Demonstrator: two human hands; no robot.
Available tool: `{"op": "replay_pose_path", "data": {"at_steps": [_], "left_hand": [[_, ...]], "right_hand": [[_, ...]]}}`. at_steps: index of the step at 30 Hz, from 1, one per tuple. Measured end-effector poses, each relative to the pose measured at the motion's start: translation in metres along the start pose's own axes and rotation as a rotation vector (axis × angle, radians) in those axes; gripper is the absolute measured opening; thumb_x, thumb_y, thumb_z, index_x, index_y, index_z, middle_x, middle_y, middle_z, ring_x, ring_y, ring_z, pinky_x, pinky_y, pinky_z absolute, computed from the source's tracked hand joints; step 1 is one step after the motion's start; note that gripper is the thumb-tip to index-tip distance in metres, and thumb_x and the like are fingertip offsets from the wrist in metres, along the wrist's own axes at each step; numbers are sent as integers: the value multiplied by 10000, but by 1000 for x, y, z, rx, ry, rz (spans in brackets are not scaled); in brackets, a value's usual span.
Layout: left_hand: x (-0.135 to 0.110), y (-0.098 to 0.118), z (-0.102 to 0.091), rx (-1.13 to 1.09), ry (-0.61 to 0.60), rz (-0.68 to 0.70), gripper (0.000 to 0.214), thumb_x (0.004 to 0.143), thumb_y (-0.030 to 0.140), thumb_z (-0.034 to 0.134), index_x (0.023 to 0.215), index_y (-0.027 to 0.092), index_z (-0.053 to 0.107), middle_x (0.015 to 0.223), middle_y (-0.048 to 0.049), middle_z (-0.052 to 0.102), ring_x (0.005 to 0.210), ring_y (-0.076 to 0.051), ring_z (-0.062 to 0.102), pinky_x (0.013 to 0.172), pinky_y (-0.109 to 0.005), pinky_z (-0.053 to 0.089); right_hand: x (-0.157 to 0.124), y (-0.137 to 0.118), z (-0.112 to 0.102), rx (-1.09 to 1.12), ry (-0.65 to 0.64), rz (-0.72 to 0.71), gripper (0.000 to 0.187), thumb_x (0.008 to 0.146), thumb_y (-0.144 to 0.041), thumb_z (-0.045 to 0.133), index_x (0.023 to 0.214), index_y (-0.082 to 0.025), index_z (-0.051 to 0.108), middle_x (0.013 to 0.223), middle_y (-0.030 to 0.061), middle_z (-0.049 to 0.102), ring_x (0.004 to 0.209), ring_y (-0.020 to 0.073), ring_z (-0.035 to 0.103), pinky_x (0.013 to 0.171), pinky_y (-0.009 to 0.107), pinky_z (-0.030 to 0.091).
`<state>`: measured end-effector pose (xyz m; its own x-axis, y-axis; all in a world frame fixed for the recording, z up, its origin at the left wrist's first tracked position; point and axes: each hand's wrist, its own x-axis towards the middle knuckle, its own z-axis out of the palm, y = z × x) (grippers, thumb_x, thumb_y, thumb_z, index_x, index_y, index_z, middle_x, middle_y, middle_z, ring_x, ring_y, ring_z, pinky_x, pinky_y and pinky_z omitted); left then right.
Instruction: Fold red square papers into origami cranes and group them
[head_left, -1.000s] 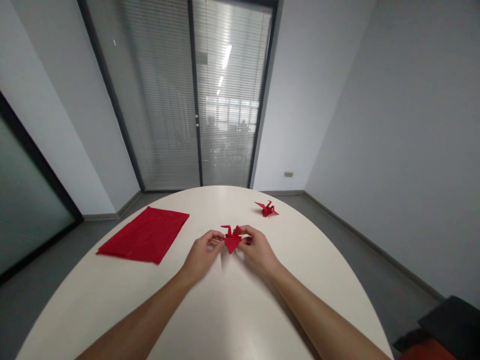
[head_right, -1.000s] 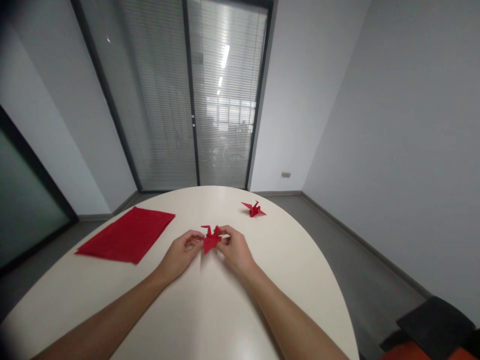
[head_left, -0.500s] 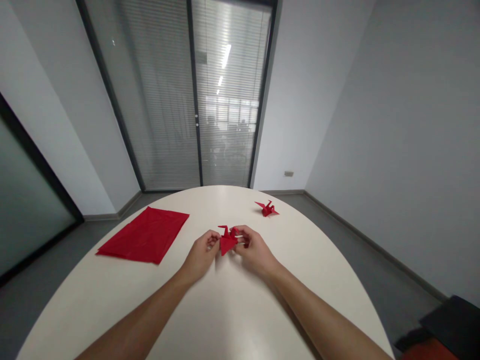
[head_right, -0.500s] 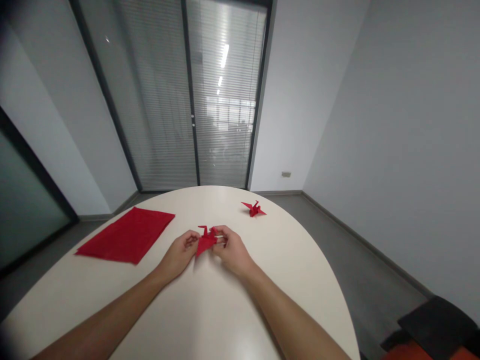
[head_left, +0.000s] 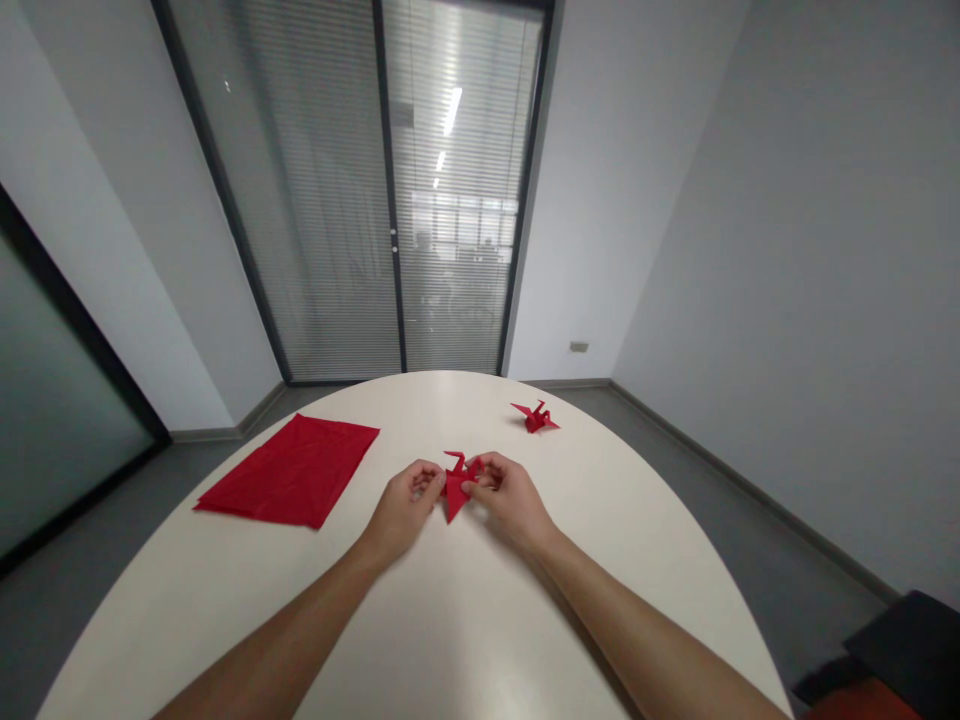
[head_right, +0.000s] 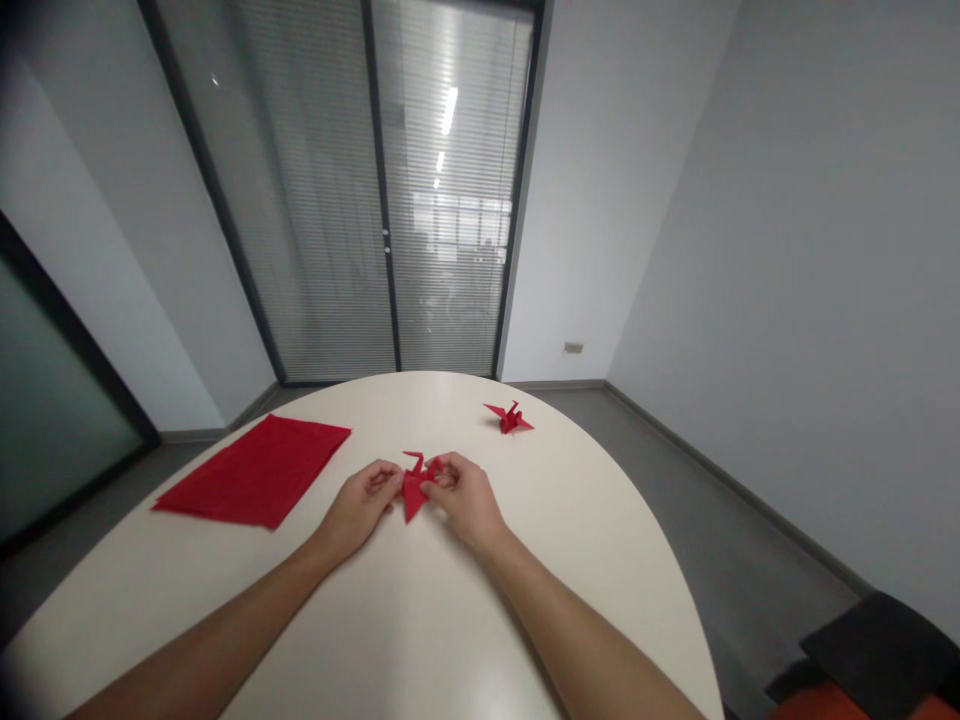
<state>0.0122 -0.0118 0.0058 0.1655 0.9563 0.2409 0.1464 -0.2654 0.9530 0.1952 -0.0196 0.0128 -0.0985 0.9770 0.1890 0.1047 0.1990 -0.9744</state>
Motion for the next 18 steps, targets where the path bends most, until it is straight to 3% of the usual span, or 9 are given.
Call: {"op": "replay_pose_path", "data": {"at_steps": [6, 12, 15, 18], "left_hand": [[1, 2, 0, -32, 73, 29, 285, 745, 395, 696, 933, 186, 652, 852, -42, 706, 805, -188, 662, 748, -302, 524], [3, 1, -3, 10, 98, 40, 187, 754, 357, 683, 828, 186, 679, 810, -36, 723, 782, -195, 665, 762, -317, 524], [4, 0, -4, -26, 124, 17, 228, 756, 387, 690, 851, 180, 681, 829, -46, 727, 788, -195, 665, 724, -303, 520], [4, -1, -4, -51, 144, -6, 292, 752, 436, 702, 882, 175, 681, 852, -57, 729, 795, -197, 667, 662, -277, 507]], "right_hand": [[-2, -1, 3, -25, 4, -34, 224, 700, -243, 738, 906, -193, 667, 787, 2, 690, 725, 168, 622, 702, 296, 492], [-4, -5, 4, 77, 8, -73, 336, 714, -247, 756, 1027, -203, 644, 1068, 64, 710, 957, 207, 668, 874, 352, 525], [-4, -4, 3, 104, 74, 11, 447, 680, -296, 809, 1067, -208, 602, 1132, 74, 668, 895, 187, 664, 805, 333, 534], [-4, -1, 1, 149, 55, 85, 497, 665, -339, 836, 1075, -208, 587, 989, 35, 667, 742, 148, 644, 712, 301, 514]]}}
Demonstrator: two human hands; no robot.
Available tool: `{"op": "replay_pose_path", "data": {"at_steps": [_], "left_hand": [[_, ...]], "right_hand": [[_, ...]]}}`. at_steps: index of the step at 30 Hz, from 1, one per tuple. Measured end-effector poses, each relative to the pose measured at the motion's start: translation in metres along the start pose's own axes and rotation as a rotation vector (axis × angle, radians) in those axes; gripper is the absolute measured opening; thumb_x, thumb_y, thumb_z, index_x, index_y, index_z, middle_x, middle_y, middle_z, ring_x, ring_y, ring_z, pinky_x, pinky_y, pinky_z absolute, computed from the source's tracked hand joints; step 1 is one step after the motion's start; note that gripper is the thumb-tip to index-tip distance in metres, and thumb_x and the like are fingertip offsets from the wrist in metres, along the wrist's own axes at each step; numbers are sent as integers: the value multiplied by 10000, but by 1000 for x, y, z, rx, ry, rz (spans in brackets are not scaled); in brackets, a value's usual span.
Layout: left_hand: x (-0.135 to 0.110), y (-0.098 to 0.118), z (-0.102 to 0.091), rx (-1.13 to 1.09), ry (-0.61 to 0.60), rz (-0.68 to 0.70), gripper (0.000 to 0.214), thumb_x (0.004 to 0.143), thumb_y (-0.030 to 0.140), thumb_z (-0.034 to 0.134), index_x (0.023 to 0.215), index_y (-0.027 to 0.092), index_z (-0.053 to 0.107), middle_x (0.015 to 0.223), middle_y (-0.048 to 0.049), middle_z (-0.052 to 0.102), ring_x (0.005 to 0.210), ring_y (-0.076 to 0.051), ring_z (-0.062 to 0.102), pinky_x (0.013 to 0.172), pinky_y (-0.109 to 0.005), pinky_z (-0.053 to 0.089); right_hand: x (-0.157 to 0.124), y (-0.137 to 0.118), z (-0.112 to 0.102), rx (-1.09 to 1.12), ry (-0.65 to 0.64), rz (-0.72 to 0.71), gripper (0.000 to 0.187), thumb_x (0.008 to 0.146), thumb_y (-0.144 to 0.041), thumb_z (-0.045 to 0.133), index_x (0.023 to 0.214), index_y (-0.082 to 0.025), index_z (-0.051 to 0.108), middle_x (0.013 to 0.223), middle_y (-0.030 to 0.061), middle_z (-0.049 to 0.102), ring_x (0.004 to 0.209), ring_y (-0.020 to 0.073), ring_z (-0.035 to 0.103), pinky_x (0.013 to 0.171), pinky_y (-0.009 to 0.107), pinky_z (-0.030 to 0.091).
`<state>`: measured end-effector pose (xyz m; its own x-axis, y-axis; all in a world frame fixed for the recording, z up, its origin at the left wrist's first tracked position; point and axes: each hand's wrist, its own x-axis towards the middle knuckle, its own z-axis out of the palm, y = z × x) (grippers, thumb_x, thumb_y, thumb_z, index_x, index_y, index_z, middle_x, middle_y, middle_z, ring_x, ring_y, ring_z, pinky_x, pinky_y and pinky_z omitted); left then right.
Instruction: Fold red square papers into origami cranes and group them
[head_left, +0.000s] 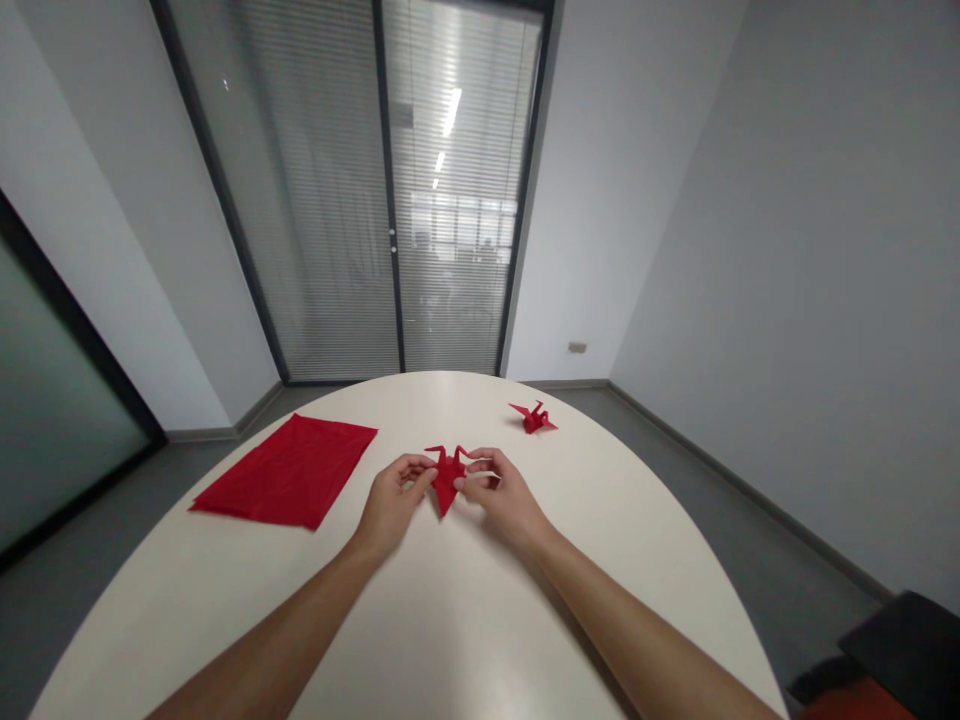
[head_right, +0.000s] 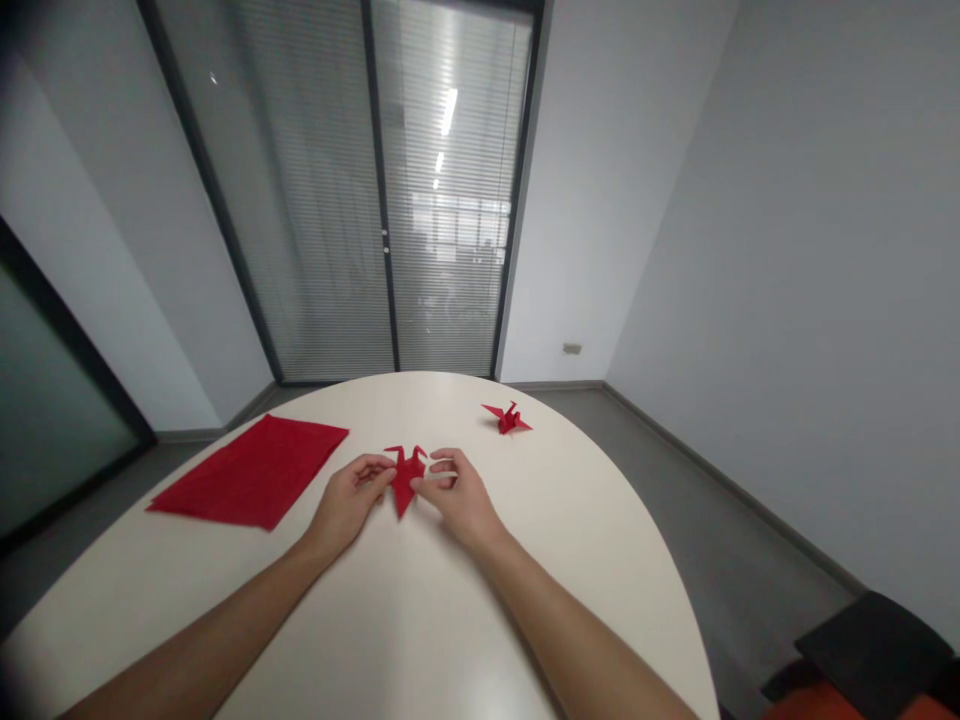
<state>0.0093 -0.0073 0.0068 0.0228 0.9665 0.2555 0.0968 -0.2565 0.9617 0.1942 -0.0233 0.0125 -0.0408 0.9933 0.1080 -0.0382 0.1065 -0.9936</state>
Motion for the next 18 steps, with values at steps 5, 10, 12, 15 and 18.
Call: {"op": "replay_pose_path", "data": {"at_steps": [5, 10, 12, 15, 18], "left_hand": [[1, -2, 0, -51, 31, -26, 361, 741, 502, 720, 885, 174, 675, 841, -58, 727, 766, -192, 666, 608, -258, 495], [2, -5, 0, -31, 22, 7, 343, 752, 498, 725, 868, 177, 688, 862, -66, 739, 808, -204, 681, 643, -270, 514], [1, -5, 0, -31, 12, -7, 359, 756, 507, 717, 886, 173, 695, 871, -71, 744, 808, -206, 682, 632, -267, 513], [0, -4, 1, -47, -16, -45, 421, 765, 536, 688, 954, 161, 715, 917, -91, 759, 796, -208, 688, 612, -268, 512], [-1, -2, 1, -79, -54, -79, 462, 785, 520, 659, 1065, 159, 721, 1063, -125, 761, 878, -232, 705, 625, -277, 521]], "right_hand": [[2, 2, -1, 57, -164, -1, 402, 681, -303, 821, 1026, -192, 647, 913, 36, 721, 754, 152, 665, 731, 294, 505], [3, 1, -1, 29, -164, 4, 332, 732, -357, 799, 990, -177, 694, 876, 49, 755, 781, 167, 682, 776, 306, 505], [3, 1, -2, 17, -136, 11, 341, 718, -382, 808, 966, -175, 697, 851, 53, 758, 759, 177, 684, 742, 306, 505], [4, 0, -3, 17, -88, 25, 339, 667, -377, 826, 900, -167, 697, 794, 51, 753, 711, 178, 677, 687, 293, 493], [5, -3, -5, 9, -80, 73, 306, 667, -339, 793, 896, -158, 700, 744, 42, 740, 638, 160, 648, 593, 264, 459]]}}
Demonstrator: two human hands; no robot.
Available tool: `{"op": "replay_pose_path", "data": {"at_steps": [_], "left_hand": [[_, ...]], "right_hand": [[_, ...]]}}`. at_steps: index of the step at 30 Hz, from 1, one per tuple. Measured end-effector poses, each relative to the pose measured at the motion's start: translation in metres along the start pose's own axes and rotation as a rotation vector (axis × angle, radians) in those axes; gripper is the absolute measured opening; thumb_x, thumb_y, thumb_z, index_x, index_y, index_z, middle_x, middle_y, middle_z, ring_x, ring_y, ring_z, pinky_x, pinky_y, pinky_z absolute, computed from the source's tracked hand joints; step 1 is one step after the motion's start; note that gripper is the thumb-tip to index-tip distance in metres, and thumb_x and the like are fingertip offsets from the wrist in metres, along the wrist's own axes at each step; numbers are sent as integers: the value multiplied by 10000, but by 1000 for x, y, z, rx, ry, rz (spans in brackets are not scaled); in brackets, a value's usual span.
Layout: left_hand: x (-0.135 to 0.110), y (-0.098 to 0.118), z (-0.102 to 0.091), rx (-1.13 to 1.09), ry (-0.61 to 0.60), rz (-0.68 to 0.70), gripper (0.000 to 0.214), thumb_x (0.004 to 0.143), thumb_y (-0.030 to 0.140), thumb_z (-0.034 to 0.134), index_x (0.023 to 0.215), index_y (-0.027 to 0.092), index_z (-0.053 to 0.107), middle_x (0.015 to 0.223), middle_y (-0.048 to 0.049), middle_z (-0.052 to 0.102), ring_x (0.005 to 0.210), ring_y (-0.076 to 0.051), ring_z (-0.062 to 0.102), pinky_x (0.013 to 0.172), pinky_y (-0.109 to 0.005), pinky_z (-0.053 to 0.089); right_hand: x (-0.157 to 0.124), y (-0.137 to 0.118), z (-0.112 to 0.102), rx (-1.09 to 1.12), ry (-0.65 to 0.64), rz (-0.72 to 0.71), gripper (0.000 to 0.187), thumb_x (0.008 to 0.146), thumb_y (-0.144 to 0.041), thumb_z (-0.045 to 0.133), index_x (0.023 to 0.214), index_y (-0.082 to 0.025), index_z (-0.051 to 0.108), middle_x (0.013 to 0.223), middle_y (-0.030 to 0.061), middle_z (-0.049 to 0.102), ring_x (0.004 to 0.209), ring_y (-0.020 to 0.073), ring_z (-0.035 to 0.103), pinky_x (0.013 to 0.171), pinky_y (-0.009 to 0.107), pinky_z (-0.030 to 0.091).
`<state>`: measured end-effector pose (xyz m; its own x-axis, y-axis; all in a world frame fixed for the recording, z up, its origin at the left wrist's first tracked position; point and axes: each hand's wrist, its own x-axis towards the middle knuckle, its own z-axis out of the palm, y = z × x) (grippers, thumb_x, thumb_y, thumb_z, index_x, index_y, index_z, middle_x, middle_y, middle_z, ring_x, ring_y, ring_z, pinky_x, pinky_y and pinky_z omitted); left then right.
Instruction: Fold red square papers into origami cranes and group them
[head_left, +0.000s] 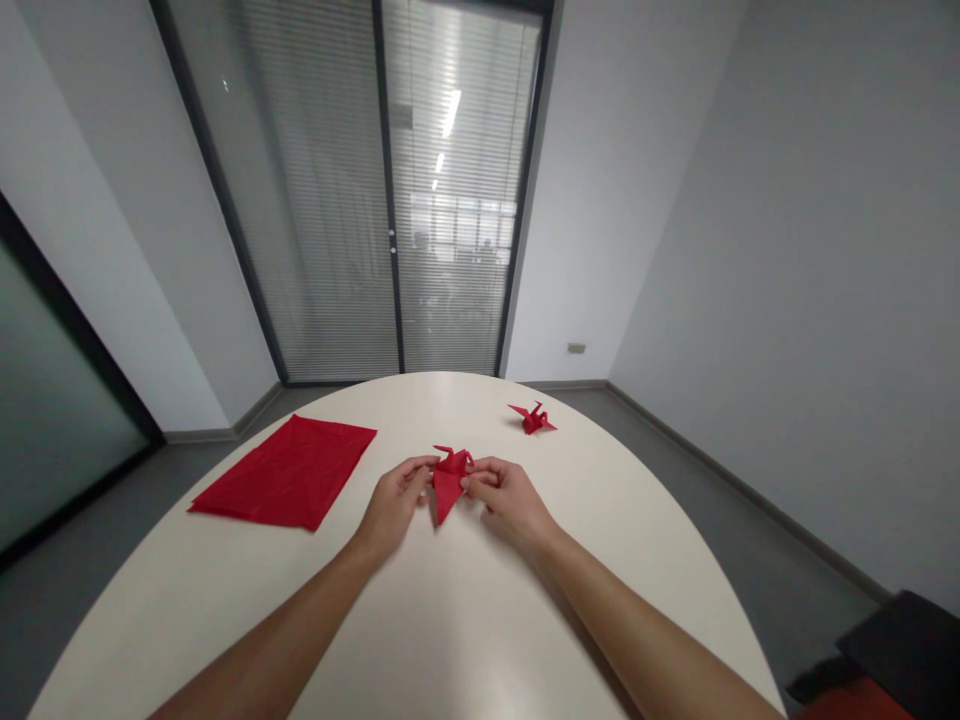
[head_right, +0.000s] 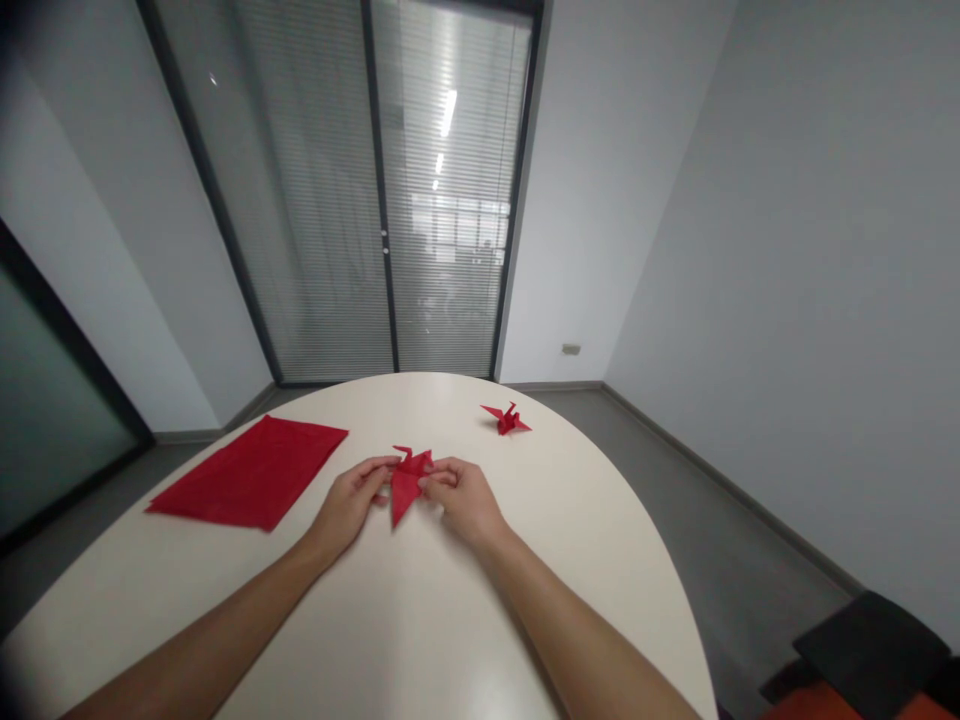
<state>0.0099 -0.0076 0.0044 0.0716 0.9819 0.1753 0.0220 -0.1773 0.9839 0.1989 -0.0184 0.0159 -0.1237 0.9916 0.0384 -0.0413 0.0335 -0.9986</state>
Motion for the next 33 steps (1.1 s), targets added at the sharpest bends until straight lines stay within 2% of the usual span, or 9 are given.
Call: {"op": "replay_pose_path", "data": {"at_steps": [2, 5, 9, 13, 16, 20, 23, 27, 33], "left_hand": [[-1, 2, 0, -12, -18, -2, 463, 788, 473, 658, 1128, 164, 712, 1129, -135, 751, 956, -254, 707, 648, -287, 534], [-1, 3, -1, 28, -63, 37, 450, 794, 407, 646, 1171, 167, 702, 1118, -132, 757, 997, -268, 707, 705, -319, 555], [-1, 1, -2, 68, -105, 59, 475, 784, 324, 610, 1223, 152, 662, 1154, -131, 743, 1018, -258, 705, 791, -349, 563], [0, -3, -2, 47, -93, 60, 497, 715, 227, 600, 1204, 155, 646, 1122, -122, 743, 1025, -239, 701, 855, -352, 551], [0, -3, 0, 29, -88, 65, 442, 709, 251, 636, 1141, 159, 652, 1120, -130, 736, 1045, -242, 692, 862, -353, 547], [0, 0, 1, 5, -98, 37, 429, 684, 246, 664, 1102, 157, 638, 1102, -133, 735, 976, -233, 706, 844, -360, 548], [0, 1, 1, -15, -107, 24, 414, 693, 247, 651, 1098, 159, 629, 1081, -129, 738, 989, -233, 705, 853, -361, 541], [-2, 0, 2, -19, -124, -6, 428, 691, 304, 690, 1087, 160, 612, 986, -109, 751, 925, -229, 716, 837, -358, 538], [1, -1, 1, -8, -63, -45, 449, 678, 388, 746, 1042, 166, 605, 841, -65, 747, 763, -201, 705, 705, -307, 519]], "right_hand": [[1, -3, -1, 13, -3, 6, 295, 645, -285, 776, 903, -159, 707, 767, 47, 747, 637, 156, 647, 574, 256, 452], [1, -5, -2, 42, -14, -27, 319, 589, -219, 771, 900, -171, 718, 832, 58, 767, 722, 180, 685, 638, 273, 494], [0, -6, -2, 29, -39, -36, 329, 605, -245, 774, 920, -169, 718, 870, 70, 778, 781, 215, 714, 697, 310, 533], [-1, -4, -2, -32, 31, -21, 271, 639, -271, 764, 886, -180, 702, 831, 62, 769, 723, 208, 704, 620, 290, 520], [-1, 0, -3, -92, 74, -45, 241, 663, -279, 764, 866, -182, 676, 765, 44, 745, 660, 187, 678, 554, 261, 476], [-2, 4, -5, -184, 85, -111, 182, 688, -264, 755, 807, -189, 640, 684, 6, 693, 610, 161, 638, 547, 249, 440], [-3, 3, -5, -250, 90, -122, 146, 708, -269, 741, 772, -192, 634, 675, 3, 680, 594, 157, 622, 547, 253, 434], [-2, 1, -7, -329, 179, -169, 103, 721, -261, 708, 762, -190, 646, 720, 21, 693, 625, 168, 629, 563, 262, 441], [0, 4, -5, -152, 115, -150, 238, 676, -293, 771, 826, -187, 619, 736, 20, 705, 653, 165, 643, 603, 259, 452]]}}
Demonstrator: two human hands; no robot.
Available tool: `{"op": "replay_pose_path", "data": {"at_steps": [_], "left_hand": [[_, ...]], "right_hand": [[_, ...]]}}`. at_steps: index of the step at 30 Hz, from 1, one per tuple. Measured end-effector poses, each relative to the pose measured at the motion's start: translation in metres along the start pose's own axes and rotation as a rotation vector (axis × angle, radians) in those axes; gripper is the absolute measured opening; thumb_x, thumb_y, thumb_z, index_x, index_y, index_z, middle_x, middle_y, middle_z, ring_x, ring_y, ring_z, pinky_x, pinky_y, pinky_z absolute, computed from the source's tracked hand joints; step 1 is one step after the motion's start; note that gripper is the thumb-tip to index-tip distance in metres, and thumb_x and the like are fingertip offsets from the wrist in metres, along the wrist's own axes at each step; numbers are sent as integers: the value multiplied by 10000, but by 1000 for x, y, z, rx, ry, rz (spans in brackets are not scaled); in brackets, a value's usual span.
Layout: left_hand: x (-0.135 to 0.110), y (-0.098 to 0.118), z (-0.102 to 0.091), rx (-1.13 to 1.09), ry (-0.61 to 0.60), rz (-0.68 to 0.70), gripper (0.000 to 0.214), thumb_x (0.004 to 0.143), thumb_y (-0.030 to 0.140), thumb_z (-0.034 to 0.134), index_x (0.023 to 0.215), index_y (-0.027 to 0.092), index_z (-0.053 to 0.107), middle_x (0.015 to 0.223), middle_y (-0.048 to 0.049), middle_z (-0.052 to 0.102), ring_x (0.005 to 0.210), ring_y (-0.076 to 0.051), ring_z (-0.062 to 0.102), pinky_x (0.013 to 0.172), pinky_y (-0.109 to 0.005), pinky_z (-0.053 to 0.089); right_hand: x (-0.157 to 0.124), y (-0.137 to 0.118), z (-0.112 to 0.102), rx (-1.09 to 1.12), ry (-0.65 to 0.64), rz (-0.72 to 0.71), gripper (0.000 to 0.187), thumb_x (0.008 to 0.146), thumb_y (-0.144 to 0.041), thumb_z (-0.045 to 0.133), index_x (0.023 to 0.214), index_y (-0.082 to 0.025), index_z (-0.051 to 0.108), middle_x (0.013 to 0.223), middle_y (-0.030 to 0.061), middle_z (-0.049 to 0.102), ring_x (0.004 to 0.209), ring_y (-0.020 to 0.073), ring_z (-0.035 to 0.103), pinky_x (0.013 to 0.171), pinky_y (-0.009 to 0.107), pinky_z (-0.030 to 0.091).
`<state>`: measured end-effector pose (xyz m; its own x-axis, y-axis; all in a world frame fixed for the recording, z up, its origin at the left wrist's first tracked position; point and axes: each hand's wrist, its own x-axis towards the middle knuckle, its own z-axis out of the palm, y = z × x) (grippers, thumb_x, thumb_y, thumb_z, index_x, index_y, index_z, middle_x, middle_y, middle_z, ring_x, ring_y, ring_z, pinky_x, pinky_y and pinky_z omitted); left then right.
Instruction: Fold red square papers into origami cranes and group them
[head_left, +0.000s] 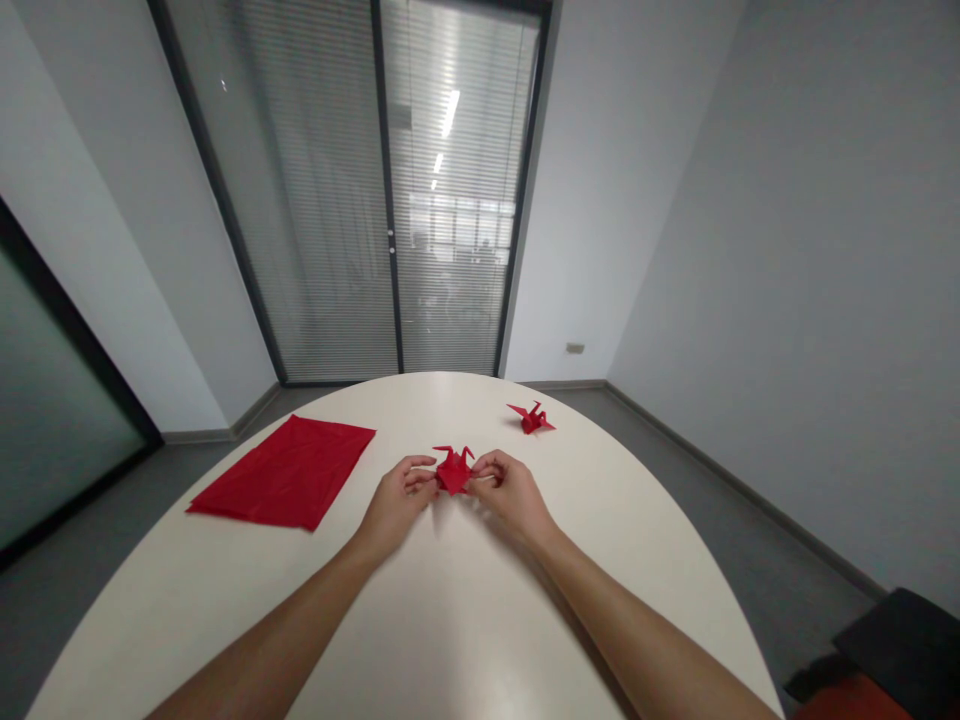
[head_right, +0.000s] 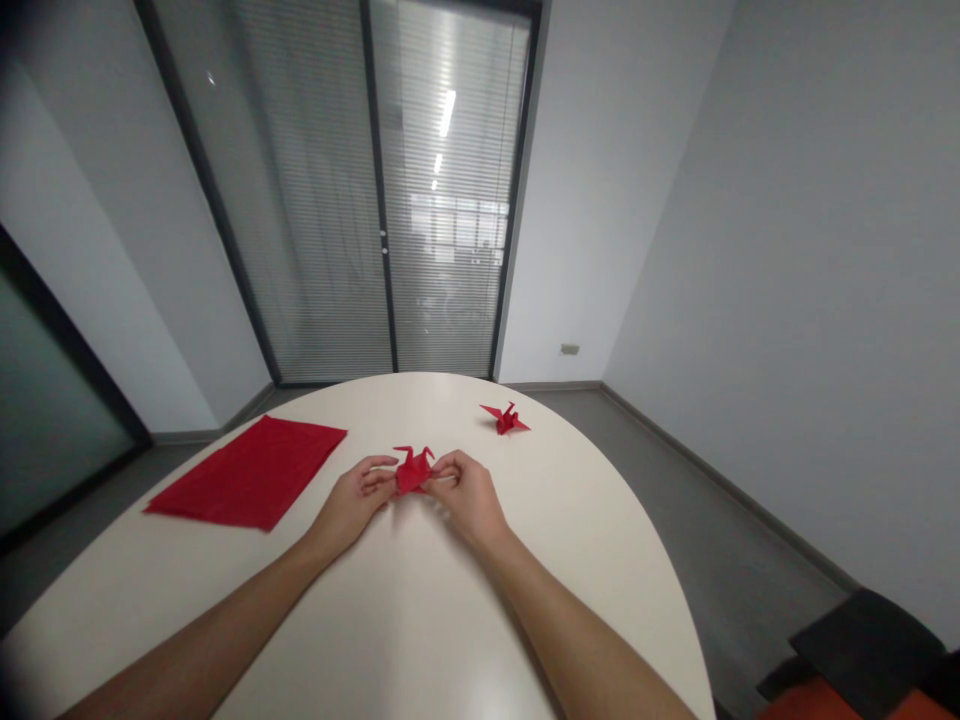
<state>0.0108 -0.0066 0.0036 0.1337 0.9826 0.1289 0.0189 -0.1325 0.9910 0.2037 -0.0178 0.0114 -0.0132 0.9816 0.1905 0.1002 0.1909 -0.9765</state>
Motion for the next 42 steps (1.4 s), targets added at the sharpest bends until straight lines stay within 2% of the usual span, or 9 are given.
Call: {"op": "replay_pose_path", "data": {"at_steps": [5, 12, 14, 17, 22, 24, 26, 33, 42], "left_hand": [[1, 1, -3, 10, 32, -29, 464, 688, 428, 754, 1051, 177, 612, 858, -69, 755, 733, -200, 699, 580, -256, 468], [2, -2, -2, -23, 17, -3, 434, 702, 446, 744, 1017, 174, 619, 881, -74, 748, 787, -204, 699, 661, -287, 509], [4, -4, -2, 1, 50, 42, 422, 702, 450, 749, 993, 167, 633, 895, -77, 739, 827, -205, 693, 741, -311, 526], [5, -9, -2, 88, 104, 97, 375, 732, 457, 736, 949, 162, 653, 875, -71, 720, 838, -203, 678, 808, -337, 530], [4, -17, -2, 190, 105, 163, 299, 802, 446, 677, 933, 178, 659, 911, -78, 722, 875, -216, 680, 867, -377, 530], [3, -20, -2, 216, 92, 180, 271, 815, 425, 665, 940, 184, 657, 930, -79, 726, 898, -221, 684, 903, -391, 522], [3, -21, -2, 230, 86, 193, 252, 821, 409, 659, 944, 189, 654, 941, -79, 728, 910, -222, 687, 920, -396, 519], [2, -19, -2, 269, 75, 203, 249, 827, 415, 647, 949, 198, 652, 922, -68, 730, 893, -222, 693, 891, -381, 529], [1, -17, -2, 309, 49, 175, 271, 842, 430, 618, 981, 198, 635, 939, -72, 723, 918, -226, 684, 907, -384, 507]], "right_hand": [[-1, -3, 4, 119, -44, 162, 334, 630, -314, 826, 841, -180, 605, 635, -7, 674, 557, 131, 587, 562, 243, 422], [-3, -4, 4, 81, -114, 202, 279, 632, -367, 819, 733, -154, 670, 611, 5, 655, 548, 120, 552, 567, 250, 412], [-1, -2, 2, 68, -67, 195, 284, 620, -373, 820, 707, -160, 652, 602, 8, 654, 533, 123, 547, 546, 249, 396], [6, 0, -9, -1, 107, 133, 312, 646, -426, 799, 702, -161, 647, 628, 23, 664, 548, 136, 554, 539, 254, 383], [22, 1, -48, -135, 435, -14, 351, 712, -497, 730, 737, -153, 663, 737, 60, 703, 672, 188, 608, 639, 289, 427], [24, 3, -63, -204, 545, -19, 337, 729, -497, 710, 737, -165, 657, 731, 57, 705, 690, 204, 623, 650, 296, 435], [24, 5, -75, -311, 615, 40, 309, 736, -483, 697, 723, -177, 653, 711, 56, 705, 686, 221, 633, 638, 303, 426], [15, 4, -87, -615, 632, 292, 270, 761, -497, 640, 769, -233, 698, 775, 40, 740, 730, 257, 661, 635, 320, 412], [20, 8, -96, -796, 610, 403, 303, 795, -508, 583, 863, -272, 760, 885, 47, 759, 882, 275, 684, 773, 349, 430]]}}
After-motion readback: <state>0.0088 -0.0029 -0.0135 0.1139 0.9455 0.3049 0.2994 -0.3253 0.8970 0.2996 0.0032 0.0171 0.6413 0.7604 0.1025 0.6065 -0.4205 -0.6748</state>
